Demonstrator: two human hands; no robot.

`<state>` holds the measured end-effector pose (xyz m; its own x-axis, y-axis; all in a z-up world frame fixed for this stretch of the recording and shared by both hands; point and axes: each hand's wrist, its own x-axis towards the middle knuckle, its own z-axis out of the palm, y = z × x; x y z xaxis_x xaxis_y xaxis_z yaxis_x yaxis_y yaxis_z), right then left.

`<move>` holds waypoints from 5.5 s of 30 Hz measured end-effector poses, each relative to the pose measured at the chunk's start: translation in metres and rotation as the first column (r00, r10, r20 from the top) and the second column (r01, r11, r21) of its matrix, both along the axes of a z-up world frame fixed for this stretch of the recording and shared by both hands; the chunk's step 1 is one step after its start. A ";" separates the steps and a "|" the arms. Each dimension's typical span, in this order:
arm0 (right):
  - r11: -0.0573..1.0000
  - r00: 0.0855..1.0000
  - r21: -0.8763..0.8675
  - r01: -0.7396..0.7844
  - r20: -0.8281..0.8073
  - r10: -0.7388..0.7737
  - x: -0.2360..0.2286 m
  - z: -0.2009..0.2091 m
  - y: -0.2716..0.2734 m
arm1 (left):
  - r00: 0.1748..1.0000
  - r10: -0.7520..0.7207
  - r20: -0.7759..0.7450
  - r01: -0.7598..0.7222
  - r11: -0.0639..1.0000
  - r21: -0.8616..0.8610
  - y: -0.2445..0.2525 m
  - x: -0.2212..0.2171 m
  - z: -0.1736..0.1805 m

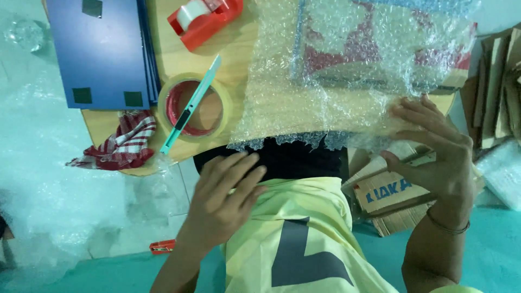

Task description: Wrapping a rectangular item in bubble wrap and securing it with adhesive tape using a dispenser.

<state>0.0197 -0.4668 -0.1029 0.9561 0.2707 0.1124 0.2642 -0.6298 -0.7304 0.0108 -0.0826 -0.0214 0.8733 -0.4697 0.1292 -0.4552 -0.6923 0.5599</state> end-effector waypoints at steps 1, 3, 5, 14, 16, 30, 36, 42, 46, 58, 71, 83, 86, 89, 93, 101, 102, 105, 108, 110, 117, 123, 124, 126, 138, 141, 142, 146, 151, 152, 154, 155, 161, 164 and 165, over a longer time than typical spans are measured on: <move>1.000 1.000 -0.011 -0.021 0.002 0.021 -0.001 0.000 -0.003 | 0.998 -0.052 0.020 0.052 0.998 0.026 -0.009 0.006 0.001; 0.999 1.000 -0.025 -0.030 -0.002 0.030 -0.001 -0.001 -0.008 | 0.993 -0.117 0.033 0.116 0.992 0.048 -0.023 0.014 -0.002; 0.994 0.995 -0.048 -0.102 -0.004 0.101 -0.001 -0.003 -0.013 | 0.987 -0.147 0.069 0.144 0.989 0.040 -0.035 0.019 -0.011; 0.994 0.997 -0.101 -0.052 0.045 0.057 -0.003 -0.010 -0.006 | 0.986 -0.140 0.092 0.133 0.988 0.078 -0.060 0.046 -0.049; 0.997 0.998 -0.071 -0.031 0.050 0.035 -0.006 -0.020 -0.008 | 0.987 -0.129 0.096 0.122 0.990 0.074 -0.060 0.046 -0.047; 0.707 0.985 0.704 -0.074 0.164 -0.060 -0.018 -0.047 -0.062 | 0.983 -0.031 0.181 0.022 0.998 0.054 -0.053 0.041 -0.045; 0.793 0.839 0.441 0.420 0.144 -0.524 -0.040 -0.065 -0.068 | 0.981 0.005 0.196 -0.009 1.000 0.021 -0.052 0.037 -0.045; 0.631 0.731 0.418 0.654 -0.132 -0.670 -0.036 -0.057 -0.044 | 0.987 -0.045 0.155 0.024 0.991 0.135 -0.055 0.033 -0.041; 0.482 0.607 0.372 0.793 -0.417 -0.677 -0.026 -0.033 -0.027 | 0.996 -0.057 0.070 0.045 0.987 0.157 -0.058 0.029 -0.035; 0.793 0.806 0.142 0.592 -0.082 -0.586 -0.011 -0.003 -0.010 | 0.984 -0.108 0.141 0.097 0.992 0.082 -0.091 0.044 -0.019; 0.831 0.830 0.077 0.551 -0.150 -0.537 0.002 0.025 -0.004 | 0.971 -0.219 0.096 0.208 0.971 0.115 -0.113 0.060 -0.015; 0.601 0.831 0.574 0.556 -0.401 -0.386 -0.019 0.001 -0.024 | 0.950 -0.305 0.065 0.303 0.952 0.039 -0.141 0.072 -0.014; 0.579 0.824 0.588 0.566 -0.375 -0.425 -0.022 -0.008 -0.030 | 0.945 -0.321 0.068 0.322 0.947 -0.004 -0.150 0.078 -0.011; 0.621 0.862 0.601 0.503 -0.302 -0.406 -0.022 -0.012 -0.036 | 0.922 -0.369 0.117 0.365 0.929 0.054 -0.158 0.089 -0.025; 0.579 0.816 0.592 0.561 -0.280 -0.505 -0.010 -0.030 -0.059 | 0.923 -0.375 0.084 0.375 0.927 0.020 -0.159 0.088 -0.035; 0.892 0.910 0.206 0.403 0.017 -0.415 0.056 -0.004 -0.065 | 0.887 -0.435 0.155 0.439 0.899 0.015 -0.201 0.113 -0.002; 0.890 0.908 0.208 0.406 0.021 -0.419 0.057 -0.002 -0.064 | 0.884 -0.439 0.159 0.443 0.897 0.017 -0.215 0.123 -0.004; 0.872 0.883 0.159 0.464 -0.008 -0.469 0.054 -0.001 -0.062 | 0.847 -0.506 0.163 0.511 0.860 0.014 -0.256 0.147 -0.029; 0.863 0.878 0.174 0.474 -0.023 -0.478 0.053 -0.004 -0.064 | 0.819 -0.546 0.175 0.518 0.835 0.186 -0.293 0.172 -0.072; 0.848 0.863 0.166 0.503 -0.044 -0.503 0.053 -0.004 -0.068 | 0.771 -0.611 0.178 0.562 0.785 0.262 -0.307 0.186 -0.091; 0.698 0.766 0.347 0.627 -0.441 -0.468 0.051 -0.003 -0.073 | 0.729 -0.597 0.335 0.564 0.801 0.199 -0.302 0.192 -0.071; 0.599 0.797 0.531 0.599 -0.468 -0.383 0.043 -0.023 -0.082 | 0.782 -0.561 0.270 0.593 0.804 -0.049 -0.295 0.186 -0.069; 0.566 0.787 0.552 0.612 -0.495 -0.369 0.044 -0.021 -0.082 | 0.799 -0.557 0.228 0.592 0.794 -0.135 -0.295 0.185 -0.069; 0.531 0.775 0.570 0.627 -0.522 -0.356 0.043 -0.019 -0.082 | 0.811 -0.556 0.184 0.585 0.780 -0.223 -0.294 0.184 -0.071; 0.491 0.799 0.639 0.592 -0.542 -0.258 0.040 -0.032 -0.085 | 0.848 -0.527 0.057 0.511 0.786 -0.348 -0.293 0.182 -0.076; 0.458 0.761 0.617 0.640 -0.594 -0.262 0.041 -0.032 -0.085 | 0.830 -0.553 0.067 0.535 0.757 -0.375 -0.293 0.183 -0.074; 0.470 0.771 0.620 0.628 -0.580 -0.265 0.041 -0.033 -0.085 | 0.826 -0.559 0.073 0.544 0.757 -0.361 -0.293 0.184 -0.075; 0.464 0.781 0.635 0.617 -0.569 -0.259 0.041 -0.040 -0.086 | 0.813 -0.576 0.088 0.571 0.758 -0.315 -0.292 0.186 -0.079; 0.433 0.753 0.623 0.651 -0.601 -0.267 0.043 -0.033 -0.082 | 0.814 -0.577 0.066 0.568 0.767 -0.299 -0.292 0.186 -0.082; 0.409 0.758 0.643 0.647 -0.598 -0.260 0.042 -0.035 -0.082 | 0.809 -0.586 0.049 0.570 0.761 -0.310 -0.291 0.187 -0.081; 0.362 0.742 0.652 0.666 -0.626 -0.239 0.041 -0.035 -0.082 | 0.809 -0.585 0.062 0.575 0.763 -0.295 -0.292 0.187 -0.083; 0.315 0.727 0.659 0.683 -0.650 -0.219 0.042 -0.035 -0.082 | 0.807 -0.585 0.077 0.581 0.765 -0.278 -0.292 0.188 -0.084; 0.140 0.740 0.727 0.673 -0.654 -0.159 0.039 -0.049 -0.079 | 0.803 -0.588 0.102 0.593 0.769 -0.237 -0.291 0.189 -0.087; 0.071 0.708 0.710 0.701 -0.680 -0.192 0.039 -0.040 -0.071 | 0.800 -0.590 0.110 0.597 0.761 -0.253 -0.290 0.188 -0.085; 0.072 0.707 0.709 0.701 -0.680 -0.191 0.039 -0.043 -0.071 | 0.800 -0.589 0.109 0.596 0.762 -0.254 -0.290 0.187 -0.084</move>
